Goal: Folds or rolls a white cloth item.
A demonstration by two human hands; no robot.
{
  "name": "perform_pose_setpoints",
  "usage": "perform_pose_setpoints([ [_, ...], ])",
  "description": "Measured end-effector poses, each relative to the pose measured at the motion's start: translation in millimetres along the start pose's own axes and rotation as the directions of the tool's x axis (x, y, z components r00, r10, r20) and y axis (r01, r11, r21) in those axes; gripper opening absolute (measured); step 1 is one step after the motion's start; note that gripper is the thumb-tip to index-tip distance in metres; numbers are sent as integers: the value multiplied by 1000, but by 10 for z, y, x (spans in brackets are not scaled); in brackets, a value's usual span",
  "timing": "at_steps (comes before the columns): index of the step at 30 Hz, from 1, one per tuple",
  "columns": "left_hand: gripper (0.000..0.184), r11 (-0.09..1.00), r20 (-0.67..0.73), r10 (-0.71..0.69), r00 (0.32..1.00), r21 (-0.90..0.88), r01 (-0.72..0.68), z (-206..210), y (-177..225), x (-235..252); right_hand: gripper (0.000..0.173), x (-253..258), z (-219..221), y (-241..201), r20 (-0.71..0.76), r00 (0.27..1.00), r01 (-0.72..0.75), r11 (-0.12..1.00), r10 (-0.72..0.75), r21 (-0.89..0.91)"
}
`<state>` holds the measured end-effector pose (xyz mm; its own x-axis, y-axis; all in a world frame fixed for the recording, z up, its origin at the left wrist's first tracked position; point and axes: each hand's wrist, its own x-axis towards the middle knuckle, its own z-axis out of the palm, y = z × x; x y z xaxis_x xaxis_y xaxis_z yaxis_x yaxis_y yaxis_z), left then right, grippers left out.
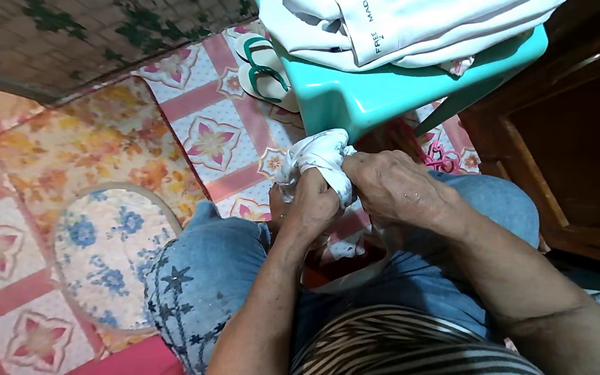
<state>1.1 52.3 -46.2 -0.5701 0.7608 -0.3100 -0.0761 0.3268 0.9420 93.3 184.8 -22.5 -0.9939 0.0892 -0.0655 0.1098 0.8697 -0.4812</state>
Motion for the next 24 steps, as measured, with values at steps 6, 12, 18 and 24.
perform_pose_setpoints([
  [6, 17, 1000, 6, 6, 1000, 4, -6, -3, -5, 1, 9, -6, 12, 10, -16, 1000, 12, 1000, -12, -12],
  [12, 21, 999, 2, -13, 1000, 45, 13, -7, 27, -8, 10, -9, 16, 10, -14, 1000, 17, 1000, -17, -26],
  [18, 20, 999, 2, -6, 1000, 50, 6, -6, 15, -10, 8, -9, 30, 14, -21, 1000, 18, 1000, -18, -24],
  [24, 17, 998, 7, 2, 1000, 56, -2, -7, -1, -4, 8, -9, 25, 9, -14, 1000, 13, 999, -13, -30],
])
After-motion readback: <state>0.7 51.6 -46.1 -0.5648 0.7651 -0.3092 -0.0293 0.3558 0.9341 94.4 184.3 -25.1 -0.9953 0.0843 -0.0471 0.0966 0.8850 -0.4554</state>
